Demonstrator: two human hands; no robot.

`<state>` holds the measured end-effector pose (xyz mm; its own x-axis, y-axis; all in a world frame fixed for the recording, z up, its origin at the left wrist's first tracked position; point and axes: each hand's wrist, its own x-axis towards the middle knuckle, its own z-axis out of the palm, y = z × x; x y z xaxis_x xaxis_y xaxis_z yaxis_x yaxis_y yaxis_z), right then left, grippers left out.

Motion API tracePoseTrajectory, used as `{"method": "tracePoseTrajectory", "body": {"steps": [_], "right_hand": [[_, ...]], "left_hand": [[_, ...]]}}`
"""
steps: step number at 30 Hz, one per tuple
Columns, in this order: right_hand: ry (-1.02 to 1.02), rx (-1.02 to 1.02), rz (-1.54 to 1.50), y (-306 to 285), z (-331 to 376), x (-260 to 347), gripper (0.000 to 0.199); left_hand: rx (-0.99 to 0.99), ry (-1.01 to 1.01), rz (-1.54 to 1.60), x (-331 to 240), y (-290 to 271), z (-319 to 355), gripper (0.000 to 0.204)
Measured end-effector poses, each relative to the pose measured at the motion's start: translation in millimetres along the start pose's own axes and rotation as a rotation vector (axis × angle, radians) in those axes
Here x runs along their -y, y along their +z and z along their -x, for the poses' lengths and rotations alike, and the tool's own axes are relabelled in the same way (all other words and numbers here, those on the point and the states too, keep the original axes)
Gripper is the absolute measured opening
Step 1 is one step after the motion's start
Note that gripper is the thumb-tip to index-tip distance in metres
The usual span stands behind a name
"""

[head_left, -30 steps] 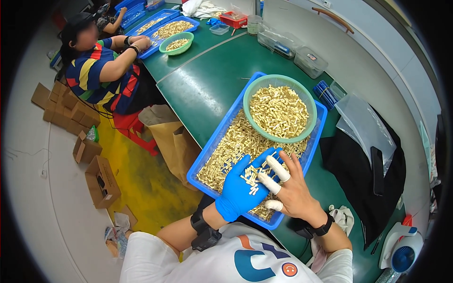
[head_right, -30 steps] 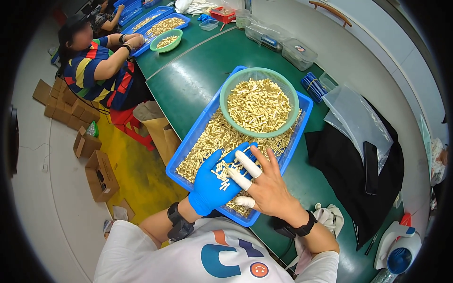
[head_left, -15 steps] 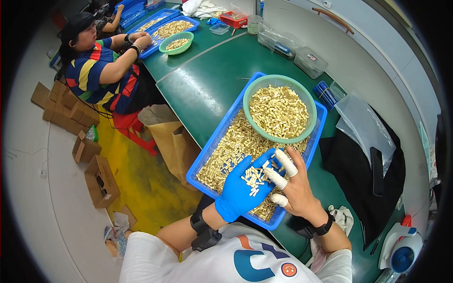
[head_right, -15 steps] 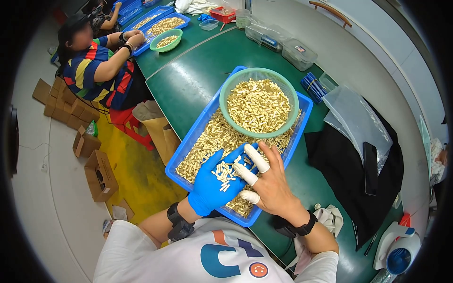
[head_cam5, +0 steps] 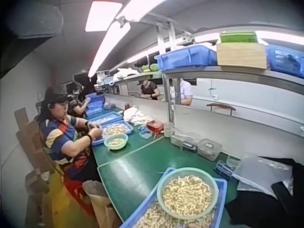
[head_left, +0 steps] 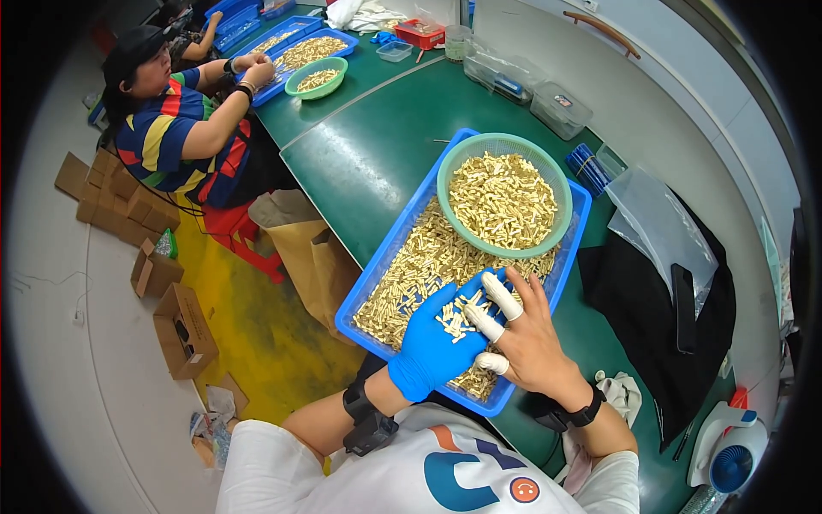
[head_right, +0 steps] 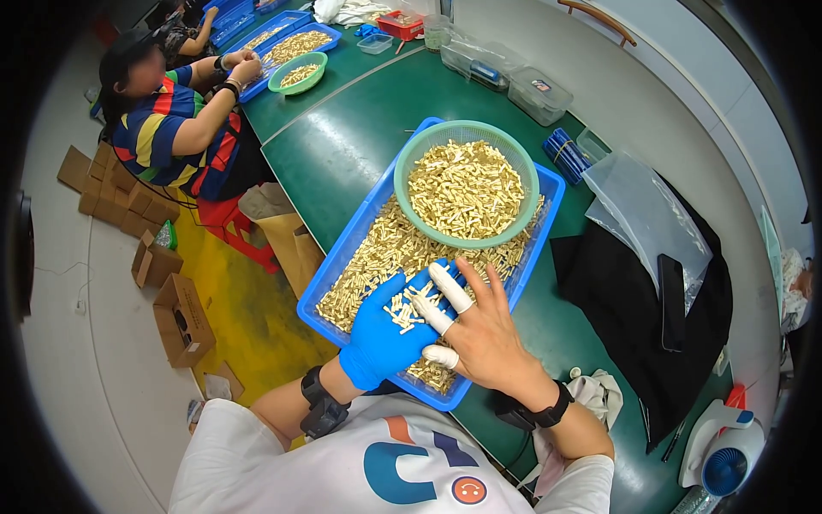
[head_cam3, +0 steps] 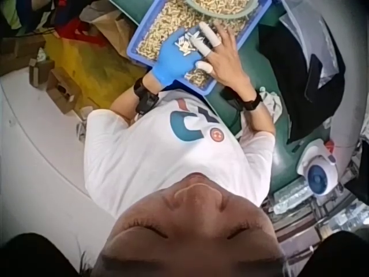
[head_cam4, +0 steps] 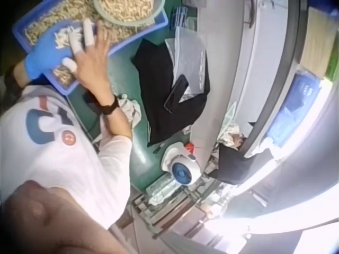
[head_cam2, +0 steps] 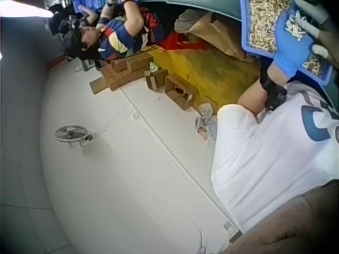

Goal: The person sorts small metal components by hand, picking them from a blue tray and placing them into a green basket. They repeatedly scoop up the components, inspect them, and drop selected pieces into the basket.

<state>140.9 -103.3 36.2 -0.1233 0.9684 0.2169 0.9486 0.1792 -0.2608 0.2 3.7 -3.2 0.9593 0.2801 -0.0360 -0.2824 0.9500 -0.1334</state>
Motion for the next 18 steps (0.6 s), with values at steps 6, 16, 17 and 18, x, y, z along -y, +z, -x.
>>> {"method": "tracePoseTrajectory", "body": {"steps": [6,16,17,18], "right_hand": [[0.053,-0.301,-0.291,7,-5,-16,0.057],[0.053,-0.570,-0.373,19,5,-24,0.050],[0.045,-0.572,-0.361,18,4,-25,0.049],[0.038,-0.559,-0.359,18,5,-21,0.047]], "left_hand": [[-0.127,0.074,0.041,-6,15,-8,0.051],[-0.154,0.171,-0.006,-42,21,-15,0.049],[-0.104,0.204,-0.016,-51,33,-16,0.048],[-0.062,0.247,-0.015,-50,44,-15,0.047]]}}
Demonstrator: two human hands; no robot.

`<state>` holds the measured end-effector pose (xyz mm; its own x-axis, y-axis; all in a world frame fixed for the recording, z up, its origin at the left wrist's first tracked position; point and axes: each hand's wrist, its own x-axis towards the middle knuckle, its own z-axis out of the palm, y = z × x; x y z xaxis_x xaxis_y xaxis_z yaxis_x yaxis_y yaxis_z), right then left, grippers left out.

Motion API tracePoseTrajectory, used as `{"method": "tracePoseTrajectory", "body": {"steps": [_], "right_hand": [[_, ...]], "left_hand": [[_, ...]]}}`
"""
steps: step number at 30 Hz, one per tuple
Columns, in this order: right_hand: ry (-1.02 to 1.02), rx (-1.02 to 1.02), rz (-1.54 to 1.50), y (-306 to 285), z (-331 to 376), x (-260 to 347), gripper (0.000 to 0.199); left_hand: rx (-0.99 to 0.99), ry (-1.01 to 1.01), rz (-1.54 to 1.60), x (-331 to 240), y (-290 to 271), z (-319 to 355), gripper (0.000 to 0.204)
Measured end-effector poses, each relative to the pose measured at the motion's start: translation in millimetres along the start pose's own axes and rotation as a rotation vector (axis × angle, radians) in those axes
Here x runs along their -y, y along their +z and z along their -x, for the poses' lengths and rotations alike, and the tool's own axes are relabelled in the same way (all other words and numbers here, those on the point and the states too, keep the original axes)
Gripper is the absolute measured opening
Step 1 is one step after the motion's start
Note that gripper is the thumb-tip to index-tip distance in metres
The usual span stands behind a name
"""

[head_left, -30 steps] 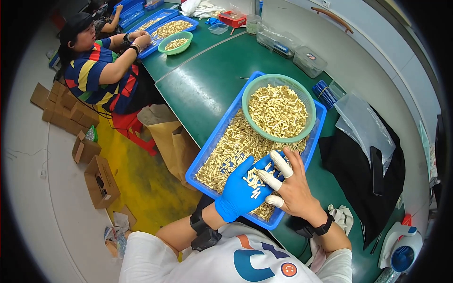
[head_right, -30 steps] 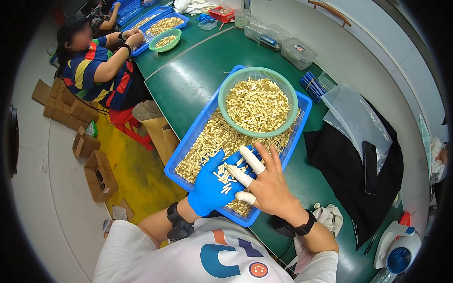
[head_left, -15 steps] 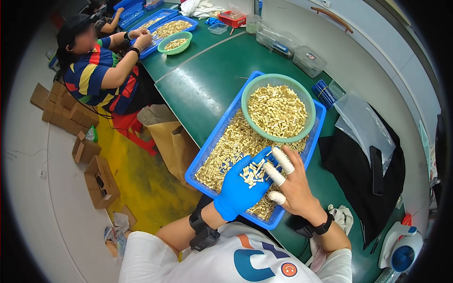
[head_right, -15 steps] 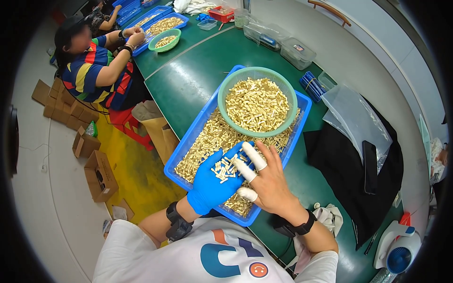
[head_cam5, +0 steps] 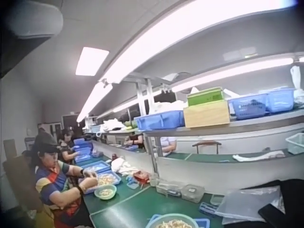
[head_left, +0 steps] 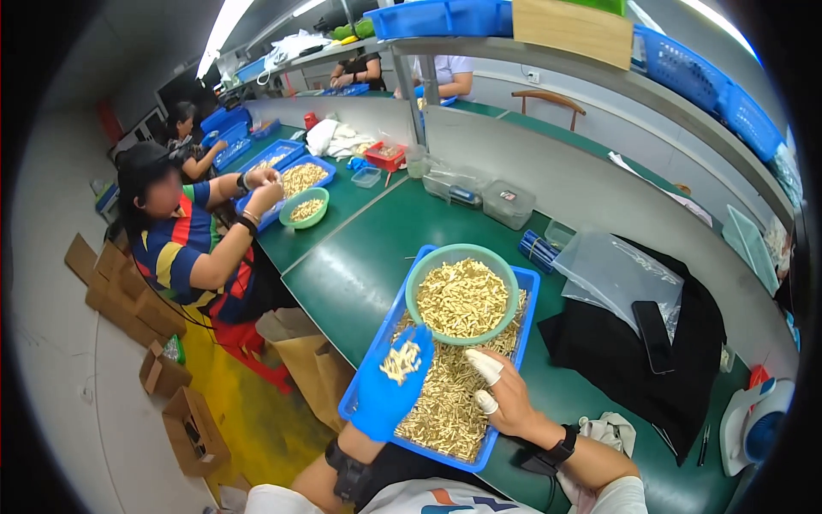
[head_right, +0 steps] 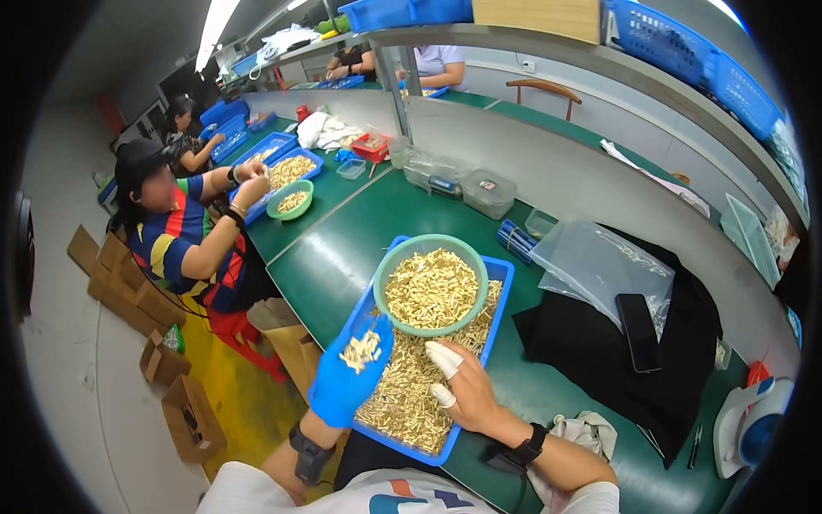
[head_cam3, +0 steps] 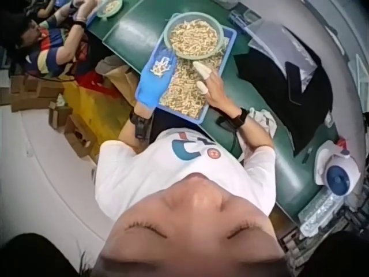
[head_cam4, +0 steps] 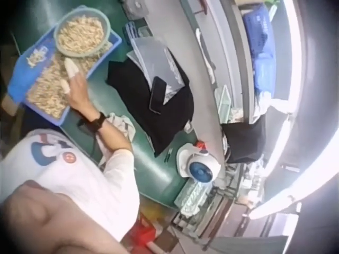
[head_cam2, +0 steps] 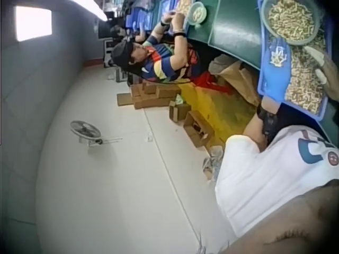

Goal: The person sorts small metal components by hand, picking them from a blue tray and placing them into a green basket. They repeatedly scoop up the components, inspect them, and drop selected pieces into the basket.

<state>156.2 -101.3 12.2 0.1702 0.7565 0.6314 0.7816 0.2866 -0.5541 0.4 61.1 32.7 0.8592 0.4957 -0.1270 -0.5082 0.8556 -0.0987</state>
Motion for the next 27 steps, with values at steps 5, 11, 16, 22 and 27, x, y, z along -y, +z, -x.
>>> {"method": "tracePoseTrajectory", "body": {"steps": [5,11,16,22,27], "right_hand": [[-0.016,-0.007,0.049,1,5,6,0.045],[0.006,-0.052,0.013,5,6,2,0.044],[0.024,-0.120,-0.077,5,11,-3,0.042],[0.018,-0.112,-0.049,5,11,0,0.040],[0.016,-0.120,-0.034,9,12,-4,0.042]], "left_hand": [[-0.039,0.132,-0.698,14,54,-73,0.049],[0.041,0.287,-1.385,21,54,-82,0.049],[0.052,-0.186,-1.896,-13,19,-33,0.049],[0.919,0.469,-3.045,-10,-26,-9,0.052],[0.897,0.038,-2.930,3,-20,2,0.054]]}}
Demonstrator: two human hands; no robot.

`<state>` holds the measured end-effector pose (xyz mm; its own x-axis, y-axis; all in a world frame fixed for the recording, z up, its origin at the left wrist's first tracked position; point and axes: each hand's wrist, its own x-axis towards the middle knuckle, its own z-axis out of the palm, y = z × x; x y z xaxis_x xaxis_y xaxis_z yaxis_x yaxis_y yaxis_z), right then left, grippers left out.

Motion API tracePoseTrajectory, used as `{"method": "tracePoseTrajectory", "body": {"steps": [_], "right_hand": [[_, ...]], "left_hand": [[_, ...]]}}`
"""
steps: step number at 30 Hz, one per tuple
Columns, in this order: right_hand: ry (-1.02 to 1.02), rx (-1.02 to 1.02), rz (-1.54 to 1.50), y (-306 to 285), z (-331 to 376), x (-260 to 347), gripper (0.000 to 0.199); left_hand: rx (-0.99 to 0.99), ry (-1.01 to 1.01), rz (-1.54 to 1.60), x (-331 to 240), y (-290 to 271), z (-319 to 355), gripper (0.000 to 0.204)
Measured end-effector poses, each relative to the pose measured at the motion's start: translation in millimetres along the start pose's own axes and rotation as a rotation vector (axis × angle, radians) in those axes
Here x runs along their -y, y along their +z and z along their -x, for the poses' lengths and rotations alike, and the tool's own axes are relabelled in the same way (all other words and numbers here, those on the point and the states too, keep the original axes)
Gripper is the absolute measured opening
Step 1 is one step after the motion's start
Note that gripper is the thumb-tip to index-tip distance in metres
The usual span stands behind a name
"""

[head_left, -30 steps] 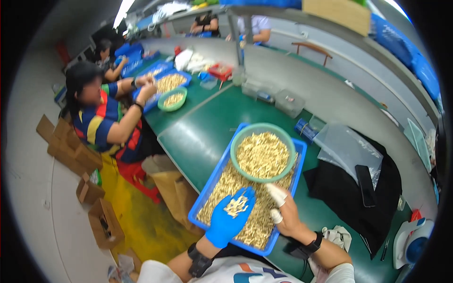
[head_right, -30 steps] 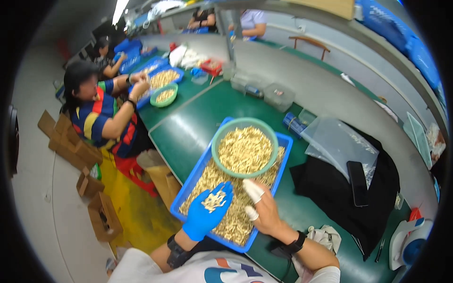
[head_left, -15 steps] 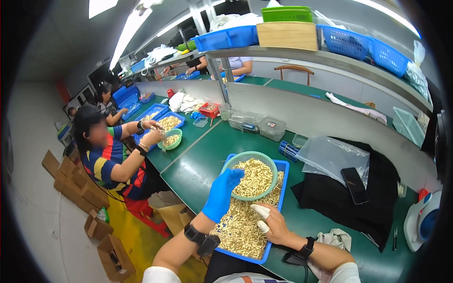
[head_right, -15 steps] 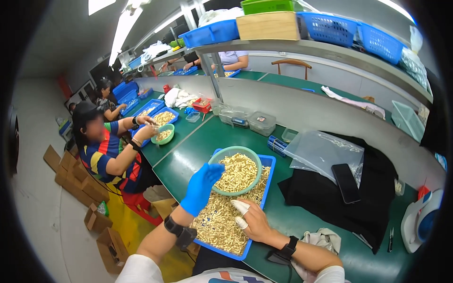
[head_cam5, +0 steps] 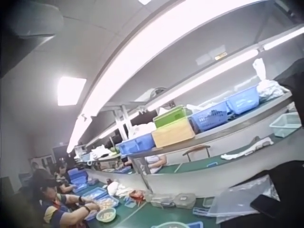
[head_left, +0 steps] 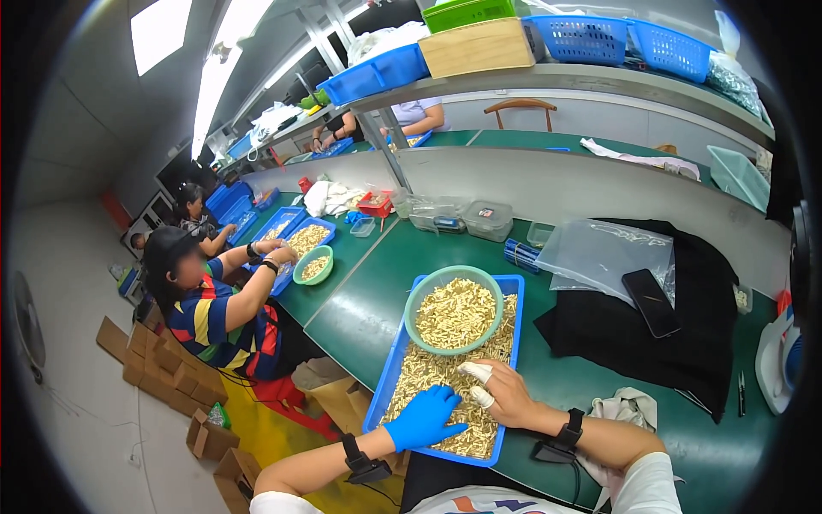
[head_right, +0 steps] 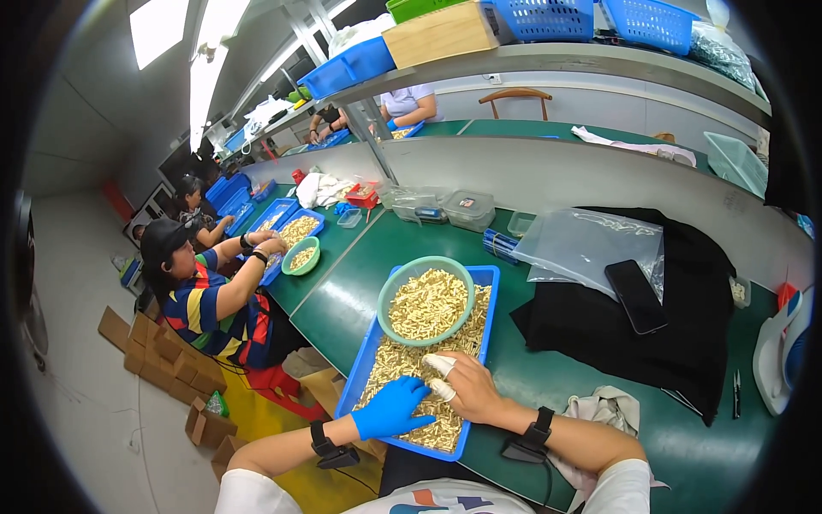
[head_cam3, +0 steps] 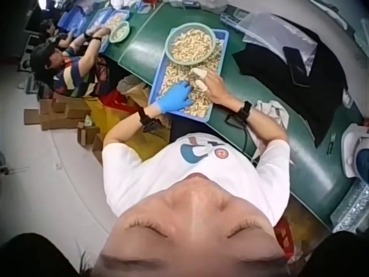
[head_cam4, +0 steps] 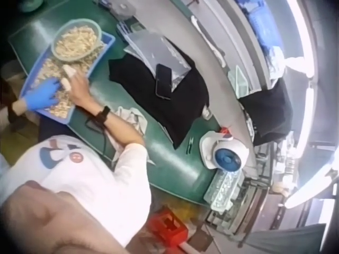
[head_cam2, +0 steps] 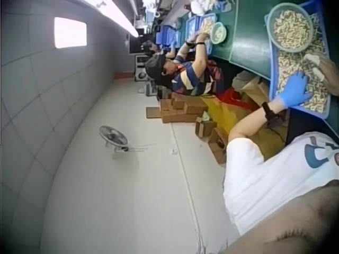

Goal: The person sorts small metal components by hand, picking them from a blue tray and placing them into a green basket. They repeatedly scoop up the components, inspect them, and drop selected pieces into the basket.

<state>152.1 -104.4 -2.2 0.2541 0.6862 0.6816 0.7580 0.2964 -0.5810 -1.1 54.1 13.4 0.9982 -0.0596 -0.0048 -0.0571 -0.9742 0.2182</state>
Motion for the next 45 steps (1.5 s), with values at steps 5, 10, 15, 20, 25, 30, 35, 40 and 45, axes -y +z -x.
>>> {"method": "tracePoseTrajectory", "body": {"steps": [5,10,15,20,25,30,35,40,45], "right_hand": [[0.003,0.015,0.009,3,0,-1,0.041],[-0.011,0.018,0.035,1,-2,1,0.031],[-0.027,0.020,0.038,1,1,2,0.031],[-0.005,0.024,-0.027,-1,1,0,0.033],[0.093,0.042,-0.142,-5,-6,7,0.031],[0.079,0.043,-0.172,-6,-15,9,0.032],[-0.002,0.075,-0.137,-1,-18,18,0.031],[-0.044,0.145,0.034,-1,-15,18,0.037],[-0.021,0.265,0.143,0,-15,20,0.044]], "left_hand": [[0.236,0.093,0.161,-3,-2,3,0.050],[0.358,0.209,0.105,-8,-6,-7,0.043],[0.421,0.161,-0.033,-2,12,-5,0.039],[-0.030,-0.275,0.523,8,17,3,0.026],[-0.221,-0.559,2.049,25,29,9,0.023],[-0.357,0.093,2.999,-6,41,-9,0.033],[-0.748,-0.304,2.782,-32,19,-11,0.048],[-0.664,-0.239,2.736,-39,8,-13,0.053],[-0.615,-0.200,2.812,-41,1,-14,0.055]]}}
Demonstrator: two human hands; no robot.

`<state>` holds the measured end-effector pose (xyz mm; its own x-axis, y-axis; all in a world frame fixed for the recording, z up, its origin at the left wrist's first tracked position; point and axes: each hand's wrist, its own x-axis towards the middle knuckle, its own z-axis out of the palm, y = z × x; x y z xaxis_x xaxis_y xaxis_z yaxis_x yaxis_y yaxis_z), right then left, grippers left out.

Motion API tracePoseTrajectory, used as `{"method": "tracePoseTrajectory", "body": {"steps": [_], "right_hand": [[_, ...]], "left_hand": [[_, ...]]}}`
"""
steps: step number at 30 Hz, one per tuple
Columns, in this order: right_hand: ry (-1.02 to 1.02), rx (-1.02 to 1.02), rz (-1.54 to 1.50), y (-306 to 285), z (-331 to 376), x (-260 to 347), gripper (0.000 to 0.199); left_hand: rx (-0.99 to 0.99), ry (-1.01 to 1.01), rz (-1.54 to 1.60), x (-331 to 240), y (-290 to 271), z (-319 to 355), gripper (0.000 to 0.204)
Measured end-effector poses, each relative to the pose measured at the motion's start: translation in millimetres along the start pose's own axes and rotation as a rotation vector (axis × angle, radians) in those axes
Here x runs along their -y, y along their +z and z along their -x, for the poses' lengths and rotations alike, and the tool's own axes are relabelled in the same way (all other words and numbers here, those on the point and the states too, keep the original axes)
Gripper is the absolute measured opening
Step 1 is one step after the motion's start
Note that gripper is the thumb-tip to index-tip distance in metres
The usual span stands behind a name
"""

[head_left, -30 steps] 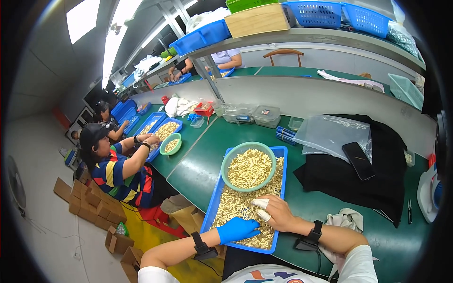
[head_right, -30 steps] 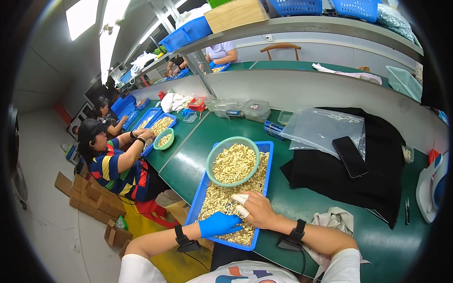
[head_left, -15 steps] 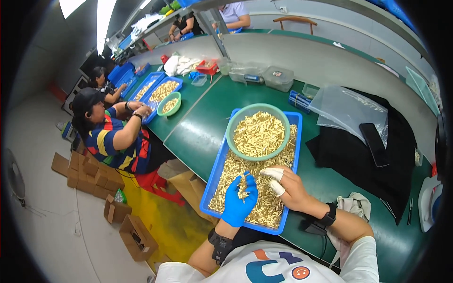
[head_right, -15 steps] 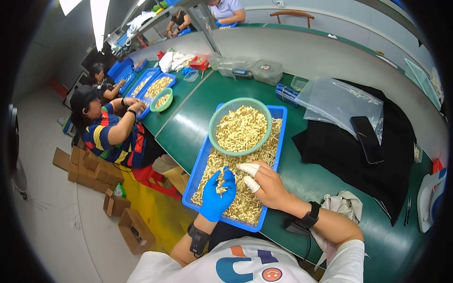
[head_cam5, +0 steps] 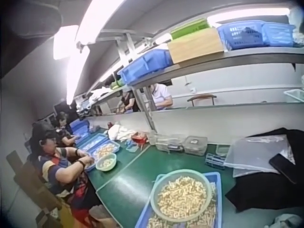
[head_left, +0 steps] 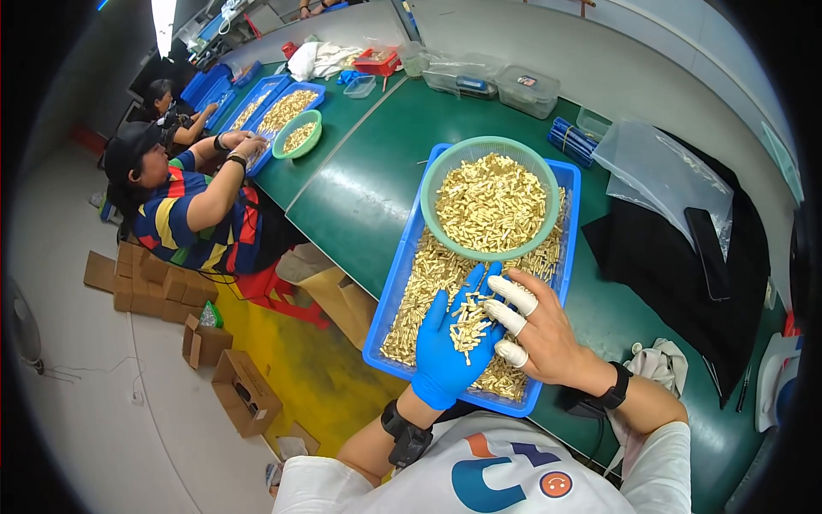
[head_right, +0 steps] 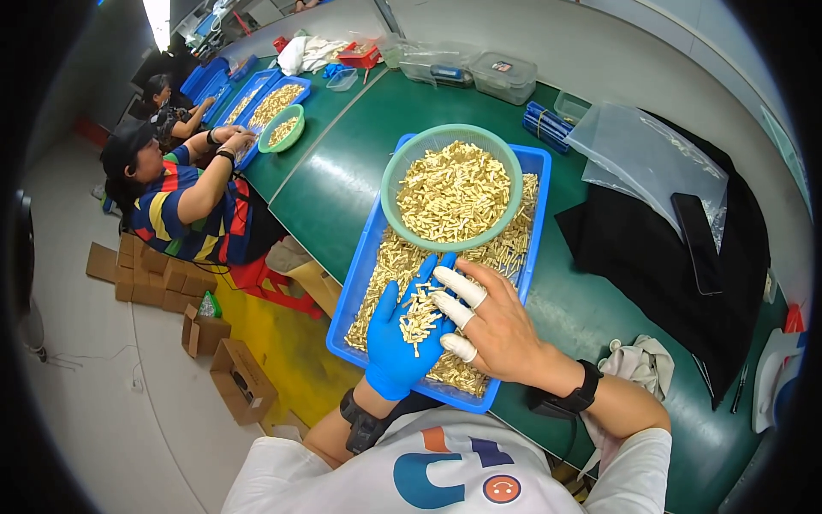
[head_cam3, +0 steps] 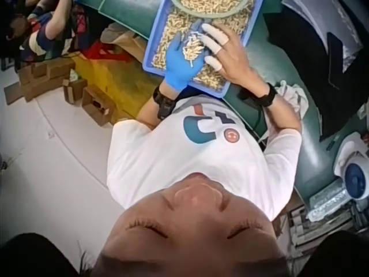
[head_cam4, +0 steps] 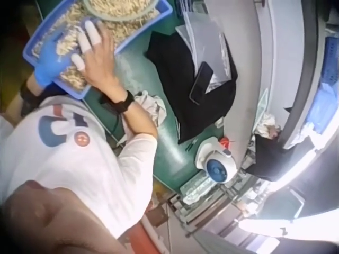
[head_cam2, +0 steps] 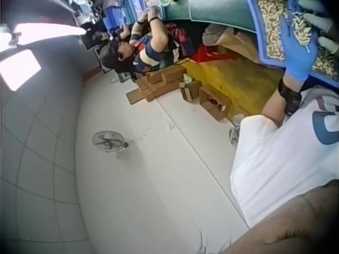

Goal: The person sorts small metal components by hand, picking them from a blue tray and placing them into a green basket. They repeatedly scoop up the components, inspect them, and drop selected pieces into the basket.

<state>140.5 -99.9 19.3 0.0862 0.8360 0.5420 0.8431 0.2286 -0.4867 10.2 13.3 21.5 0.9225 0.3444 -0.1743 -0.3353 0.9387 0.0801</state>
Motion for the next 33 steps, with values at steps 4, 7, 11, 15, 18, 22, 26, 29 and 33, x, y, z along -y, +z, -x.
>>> {"method": "tracePoseTrajectory", "body": {"steps": [4,7,11,15,18,22,26,29,33], "right_hand": [[-0.018,0.139,0.098,-5,-3,4,0.055],[-0.035,0.230,0.116,-9,-9,9,0.060],[-0.043,0.313,0.093,-10,-14,12,0.068],[0.000,0.344,0.134,-8,-11,11,0.071],[0.040,0.332,0.178,-5,-9,9,0.072],[0.079,0.322,0.187,-6,-11,10,0.079],[0.096,0.308,0.203,-6,-9,10,0.084],[0.105,0.293,0.196,-5,-9,9,0.085],[0.097,0.304,0.214,-5,-10,9,0.084]], "left_hand": [[-0.085,0.000,-0.052,0,3,1,0.057],[-0.025,-0.092,0.066,-3,-5,2,0.055],[0.032,-0.186,0.123,-5,-24,4,0.052],[0.061,-0.235,0.265,-3,-16,3,0.050],[-0.033,-0.183,0.156,-3,-11,5,0.051],[-0.067,-0.105,0.118,-3,-10,6,0.053],[-0.085,-0.031,0.049,0,-3,4,0.056],[-0.095,0.006,-0.003,0,0,4,0.058],[-0.083,0.026,-0.019,0,-1,4,0.059]]}}
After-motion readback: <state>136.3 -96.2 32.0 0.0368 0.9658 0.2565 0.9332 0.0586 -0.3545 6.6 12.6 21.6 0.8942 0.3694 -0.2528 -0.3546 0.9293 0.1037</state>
